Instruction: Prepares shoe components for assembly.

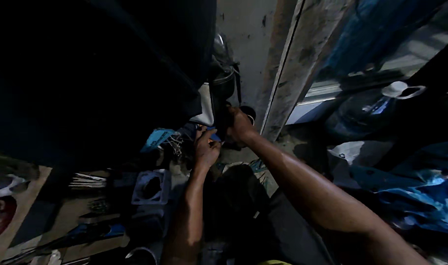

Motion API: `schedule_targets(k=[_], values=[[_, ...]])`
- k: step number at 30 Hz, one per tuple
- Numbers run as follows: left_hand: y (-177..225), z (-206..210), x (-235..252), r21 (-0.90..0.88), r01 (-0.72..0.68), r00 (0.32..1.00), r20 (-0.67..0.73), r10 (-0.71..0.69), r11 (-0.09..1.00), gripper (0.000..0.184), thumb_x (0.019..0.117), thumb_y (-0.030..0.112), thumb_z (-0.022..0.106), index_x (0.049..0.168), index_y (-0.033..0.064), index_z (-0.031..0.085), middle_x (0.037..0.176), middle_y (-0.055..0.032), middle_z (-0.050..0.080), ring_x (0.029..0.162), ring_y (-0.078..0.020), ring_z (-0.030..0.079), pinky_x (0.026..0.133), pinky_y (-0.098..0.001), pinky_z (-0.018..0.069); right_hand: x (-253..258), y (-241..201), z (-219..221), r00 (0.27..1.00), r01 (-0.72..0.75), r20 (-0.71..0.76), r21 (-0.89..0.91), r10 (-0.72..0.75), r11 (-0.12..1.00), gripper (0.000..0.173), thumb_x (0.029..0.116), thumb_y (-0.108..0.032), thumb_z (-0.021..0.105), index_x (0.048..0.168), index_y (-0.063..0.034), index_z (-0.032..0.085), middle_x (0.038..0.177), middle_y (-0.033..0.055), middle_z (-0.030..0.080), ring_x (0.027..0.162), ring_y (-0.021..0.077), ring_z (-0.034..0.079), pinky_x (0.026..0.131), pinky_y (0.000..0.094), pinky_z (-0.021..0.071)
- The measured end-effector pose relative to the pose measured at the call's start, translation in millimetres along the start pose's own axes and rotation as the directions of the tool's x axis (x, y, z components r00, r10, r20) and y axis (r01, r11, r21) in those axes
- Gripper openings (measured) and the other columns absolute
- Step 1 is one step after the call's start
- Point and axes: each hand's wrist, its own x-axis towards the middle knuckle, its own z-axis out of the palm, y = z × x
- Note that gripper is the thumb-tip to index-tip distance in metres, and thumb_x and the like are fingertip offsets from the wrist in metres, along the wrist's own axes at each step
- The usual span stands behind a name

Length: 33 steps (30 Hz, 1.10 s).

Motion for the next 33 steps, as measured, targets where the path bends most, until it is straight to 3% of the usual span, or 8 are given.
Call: schedule_targets(k=[4, 9, 12, 15, 18, 22, 26, 33], values=[[-1, 3, -4, -0.079, 0.023, 0.997, -0.074, -0.029, 0.997, 0.049, 0.0898, 0.006, 0.071, 0.137, 0.0145, 0.064, 0.144, -0.016, 0.05, 0.123, -0.0254, 0.057, 0.095, -0.0418, 0.0555, -2, 0, 12, 0.999, 0.036, 0.035, -0.001, -0.036, 0.999, 0.04, 0.0952, -0.013, 0.067, 0.134, -0.0053, 0.061, 0.121, 0.02, 0.067, 0.11, 0.0376, 0.067, 0.094, 0.0609, 0.0537], [7, 2, -5, 0.025, 0.107, 0.993, -0.061, -0.105, 0.994, 0.061, 0.0897, 0.013, 0.072, 0.147, 0.0091, 0.051, 0.151, -0.021, 0.043, 0.13, -0.0316, 0.053, 0.103, -0.0509, 0.0495, -26, -5, 25, 0.995, 0.09, 0.056, -0.137, -0.083, 0.986, 0.029, 0.0934, -0.01, 0.066, 0.122, -0.0088, 0.067, 0.125, 0.0187, 0.064, 0.105, 0.038, 0.067, 0.085, 0.0591, 0.0565], [6, -5, -2, 0.01, 0.122, 0.992, 0.037, -0.123, 0.992, 0.064, 0.0921, 0.013, 0.07, 0.15, 0.0071, 0.045, 0.144, -0.0194, 0.054, 0.13, -0.0304, 0.055, 0.106, -0.0507, 0.048, -33, -3, 28, 0.992, 0.076, 0.111, -0.139, -0.06, 0.987, 0.037, 0.091, -0.013, 0.072, 0.127, -0.0095, 0.066, 0.124, 0.0196, 0.064, 0.107, 0.0391, 0.067, 0.087, 0.06, 0.0552], [4, -6, -4, -0.072, 0.13, 0.991, 0.037, -0.127, 0.989, 0.062, 0.0917, 0.009, 0.069, 0.15, 0.0067, 0.046, 0.137, -0.0182, 0.059, 0.123, -0.0281, 0.06, 0.102, -0.0491, 0.0513, -30, -7, 27, 0.998, 0.053, 0.032, -0.067, -0.051, 0.996, 0.04, 0.0903, -0.009, 0.071, 0.13, -0.0057, 0.062, 0.123, 0.0202, 0.067, 0.108, 0.0395, 0.068, 0.09, 0.0616, 0.0545], [-2, -8, -5, -0.1, 0.127, 0.991, 0.04, -0.124, 0.987, 0.064, 0.0917, 0.009, 0.068, 0.152, 0.0125, 0.047, 0.148, -0.0137, 0.053, 0.131, -0.0268, 0.056, 0.105, -0.0496, 0.0493, -19, -10, 28, 0.998, 0.057, -0.012, -0.113, -0.059, 0.992, 0.053, 0.0944, -0.011, 0.066, 0.146, -0.0114, 0.054, 0.126, 0.0204, 0.067, 0.108, 0.0412, 0.068, 0.089, 0.0627, 0.0546], [-5, -12, -5, -0.061, 0.1, 0.994, 0.045, -0.098, 0.993, 0.062, 0.0911, 0.01, 0.07, 0.15, 0.0118, 0.051, 0.147, -0.0157, 0.053, 0.13, -0.0292, 0.056, 0.105, -0.0508, 0.0488, -13, -26, 25, 0.997, -0.065, -0.042, -0.223, 0.057, 0.973, 0.041, 0.098, -0.022, 0.064, 0.137, -0.0115, 0.059, 0.126, 0.0216, 0.066, 0.104, 0.0443, 0.068, 0.083, 0.0648, 0.0551], [-8, -12, -4, -0.053, 0.075, 0.996, 0.044, -0.073, 0.996, 0.058, 0.0916, 0.008, 0.07, 0.147, 0.0129, 0.054, 0.146, -0.0144, 0.054, 0.128, -0.0268, 0.058, 0.102, -0.0477, 0.0512, -11, -32, 29, 0.99, -0.115, -0.109, -0.289, 0.086, 0.95, 0.053, 0.0921, -0.019, 0.07, 0.142, -0.0115, 0.054, 0.133, 0.0217, 0.062, 0.1, 0.0456, 0.069, 0.076, 0.0649, 0.0558], [-9, -5, -6, -0.108, 0.041, 0.999, 0.036, -0.038, 0.993, 0.061, 0.0919, 0.005, 0.067, 0.15, 0.0135, 0.051, 0.152, -0.0127, 0.048, 0.133, -0.0273, 0.053, 0.104, -0.049, 0.0496, -12, -34, 22, 0.986, -0.165, -0.057, -0.159, 0.158, 0.973, 0.037, 0.0934, -0.017, 0.069, 0.128, -0.0055, 0.064, 0.133, 0.0212, 0.061, 0.115, 0.0417, 0.064, 0.09, 0.0623, 0.0537]])
